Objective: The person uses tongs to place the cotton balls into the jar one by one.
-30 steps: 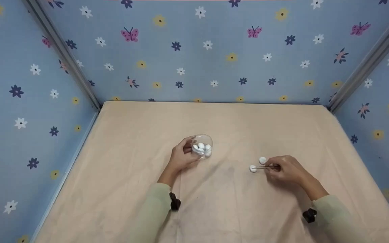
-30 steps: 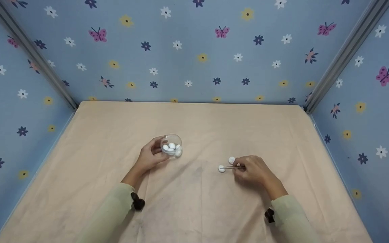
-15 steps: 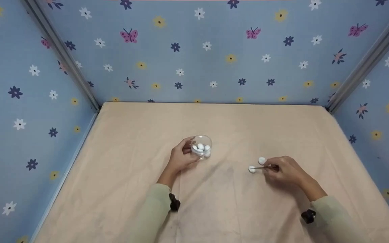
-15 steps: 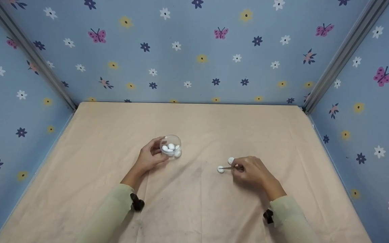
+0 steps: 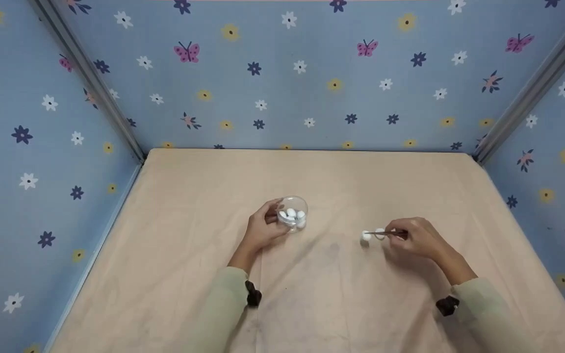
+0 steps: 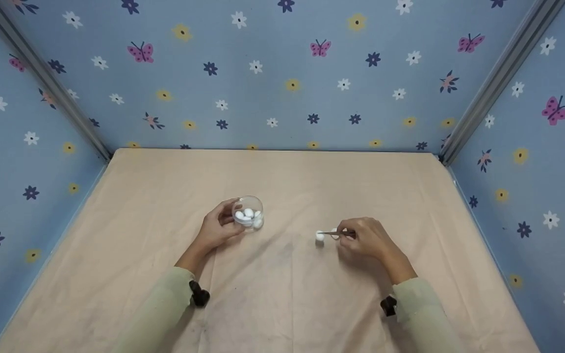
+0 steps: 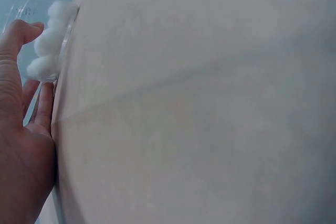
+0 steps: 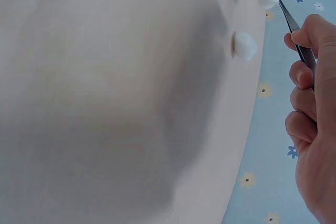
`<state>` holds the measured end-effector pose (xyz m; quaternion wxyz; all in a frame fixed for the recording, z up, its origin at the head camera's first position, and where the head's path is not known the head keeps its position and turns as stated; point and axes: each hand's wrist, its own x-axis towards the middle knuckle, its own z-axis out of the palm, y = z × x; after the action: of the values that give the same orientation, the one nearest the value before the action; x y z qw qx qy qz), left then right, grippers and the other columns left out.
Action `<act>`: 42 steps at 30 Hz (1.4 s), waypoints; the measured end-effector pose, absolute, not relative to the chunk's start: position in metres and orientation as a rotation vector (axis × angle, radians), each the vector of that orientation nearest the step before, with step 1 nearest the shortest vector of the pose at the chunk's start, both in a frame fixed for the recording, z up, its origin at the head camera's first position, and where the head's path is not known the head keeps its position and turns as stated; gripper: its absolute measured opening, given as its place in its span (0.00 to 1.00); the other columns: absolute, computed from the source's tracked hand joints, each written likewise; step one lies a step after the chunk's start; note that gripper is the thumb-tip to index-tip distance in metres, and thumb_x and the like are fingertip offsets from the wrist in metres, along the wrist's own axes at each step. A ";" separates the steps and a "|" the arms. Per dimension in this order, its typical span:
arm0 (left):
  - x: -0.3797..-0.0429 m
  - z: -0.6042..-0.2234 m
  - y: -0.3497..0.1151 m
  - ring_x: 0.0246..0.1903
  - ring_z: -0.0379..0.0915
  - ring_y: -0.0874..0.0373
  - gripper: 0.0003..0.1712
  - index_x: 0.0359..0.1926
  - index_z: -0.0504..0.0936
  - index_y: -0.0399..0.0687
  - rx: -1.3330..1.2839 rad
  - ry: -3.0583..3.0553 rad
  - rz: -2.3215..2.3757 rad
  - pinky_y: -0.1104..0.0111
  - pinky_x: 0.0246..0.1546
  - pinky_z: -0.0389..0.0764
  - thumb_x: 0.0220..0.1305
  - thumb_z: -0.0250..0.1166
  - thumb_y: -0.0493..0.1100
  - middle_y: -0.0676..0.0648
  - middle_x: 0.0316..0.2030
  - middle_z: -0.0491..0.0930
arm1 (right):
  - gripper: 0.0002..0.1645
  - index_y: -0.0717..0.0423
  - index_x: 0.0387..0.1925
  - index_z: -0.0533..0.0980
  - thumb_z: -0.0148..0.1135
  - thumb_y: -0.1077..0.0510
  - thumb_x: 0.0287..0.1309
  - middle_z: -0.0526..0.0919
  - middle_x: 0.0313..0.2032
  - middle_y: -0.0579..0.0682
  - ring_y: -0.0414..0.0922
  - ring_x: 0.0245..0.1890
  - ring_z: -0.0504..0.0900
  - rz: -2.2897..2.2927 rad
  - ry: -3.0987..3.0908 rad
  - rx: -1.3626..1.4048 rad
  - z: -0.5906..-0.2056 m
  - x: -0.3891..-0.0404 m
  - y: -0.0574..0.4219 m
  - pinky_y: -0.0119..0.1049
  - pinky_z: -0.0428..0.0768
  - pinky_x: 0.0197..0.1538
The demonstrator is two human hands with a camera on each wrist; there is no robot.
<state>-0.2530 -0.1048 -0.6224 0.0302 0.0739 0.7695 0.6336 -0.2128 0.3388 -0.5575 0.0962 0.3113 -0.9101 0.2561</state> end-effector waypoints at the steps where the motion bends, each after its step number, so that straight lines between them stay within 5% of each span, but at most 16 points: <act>1: -0.253 -0.622 -0.105 0.68 0.83 0.41 0.45 0.79 0.78 0.48 0.228 2.367 1.957 0.53 0.76 0.86 0.62 0.81 0.32 0.35 0.71 0.81 | 0.09 0.53 0.36 0.91 0.74 0.69 0.57 0.90 0.27 0.44 0.28 0.26 0.72 0.758 -2.684 0.923 -0.556 -0.214 0.338 0.29 0.74 0.29; 15: -0.254 -0.624 -0.106 0.68 0.83 0.40 0.46 0.79 0.77 0.46 0.259 2.385 1.962 0.55 0.75 0.87 0.61 0.82 0.32 0.34 0.71 0.82 | 0.09 0.56 0.35 0.90 0.74 0.70 0.54 0.87 0.24 0.47 0.27 0.25 0.68 0.730 -2.575 0.933 -0.545 -0.225 0.340 0.29 0.71 0.27; 42: -0.254 -0.623 -0.104 0.67 0.84 0.41 0.45 0.78 0.78 0.44 0.229 2.427 1.923 0.57 0.74 0.87 0.60 0.81 0.32 0.34 0.70 0.83 | 0.10 0.57 0.35 0.89 0.74 0.72 0.52 0.92 0.29 0.49 0.37 0.23 0.80 0.720 -2.391 0.868 -0.557 -0.238 0.324 0.23 0.75 0.29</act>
<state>-0.2541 -0.1042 -0.6226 0.0182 0.0736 0.7815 0.6192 -0.2377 0.3241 -0.5571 0.2463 0.3180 -0.8767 0.2638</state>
